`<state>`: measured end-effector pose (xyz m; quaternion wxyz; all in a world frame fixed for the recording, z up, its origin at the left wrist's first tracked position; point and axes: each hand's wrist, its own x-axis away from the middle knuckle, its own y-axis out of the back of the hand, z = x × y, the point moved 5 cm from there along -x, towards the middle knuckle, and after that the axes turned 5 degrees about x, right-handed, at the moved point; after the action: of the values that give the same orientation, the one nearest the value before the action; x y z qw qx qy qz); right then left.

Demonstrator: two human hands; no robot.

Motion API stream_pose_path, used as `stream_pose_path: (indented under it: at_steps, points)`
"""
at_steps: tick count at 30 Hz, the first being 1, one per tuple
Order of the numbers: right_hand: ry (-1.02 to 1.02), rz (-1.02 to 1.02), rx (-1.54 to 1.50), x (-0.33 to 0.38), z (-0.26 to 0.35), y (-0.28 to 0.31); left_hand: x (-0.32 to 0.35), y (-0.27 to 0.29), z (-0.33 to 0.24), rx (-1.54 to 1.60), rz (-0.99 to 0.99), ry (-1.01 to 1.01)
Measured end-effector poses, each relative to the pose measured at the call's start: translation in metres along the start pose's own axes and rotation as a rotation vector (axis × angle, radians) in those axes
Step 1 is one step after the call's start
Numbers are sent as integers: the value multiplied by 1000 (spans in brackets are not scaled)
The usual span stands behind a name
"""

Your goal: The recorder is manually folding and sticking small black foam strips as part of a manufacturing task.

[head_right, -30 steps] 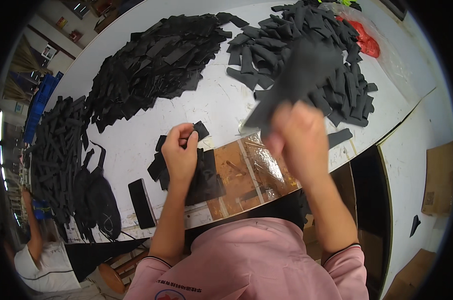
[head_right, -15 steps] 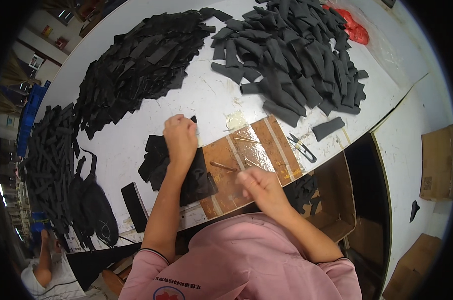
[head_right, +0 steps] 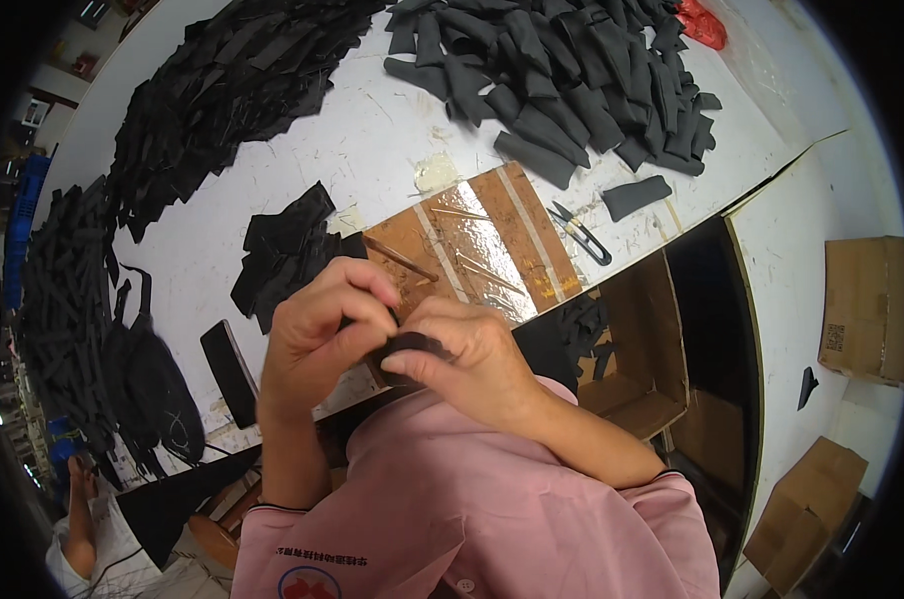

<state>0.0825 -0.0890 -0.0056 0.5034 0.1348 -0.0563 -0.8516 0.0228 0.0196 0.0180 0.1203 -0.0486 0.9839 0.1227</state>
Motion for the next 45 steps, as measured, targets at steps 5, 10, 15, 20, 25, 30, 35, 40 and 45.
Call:
stream_pose_path:
  at_steps: [5,10,15,20,25,30,35,40,45]
  points:
    - [118,-306,441,6,0,15,34,-17,21,340,-719,348]
    - [414,-364,705,9,10,15,40,-36,27,688,-683,513]
    - [525,-352,769,8,6,14,33,-31,34,707,-650,610]
    - [535,-326,843,9,5,12,34,-29,36,670,-675,638]
    - [-48,-66,156,-1,-8,18,25,-25,22,310,-495,474]
    - [96,-113,361,-5,-5,15,36,-39,26,-259,-695,229]
    - [99,-290,563,-6,-19,9,30,-31,41,365,-893,515]
    - [-593,-125,-642,-2,-46,4,25,-34,44,1179,-559,444]
    - [-606,3,-1231,6,-45,-24,25,-24,46,94,-815,234]
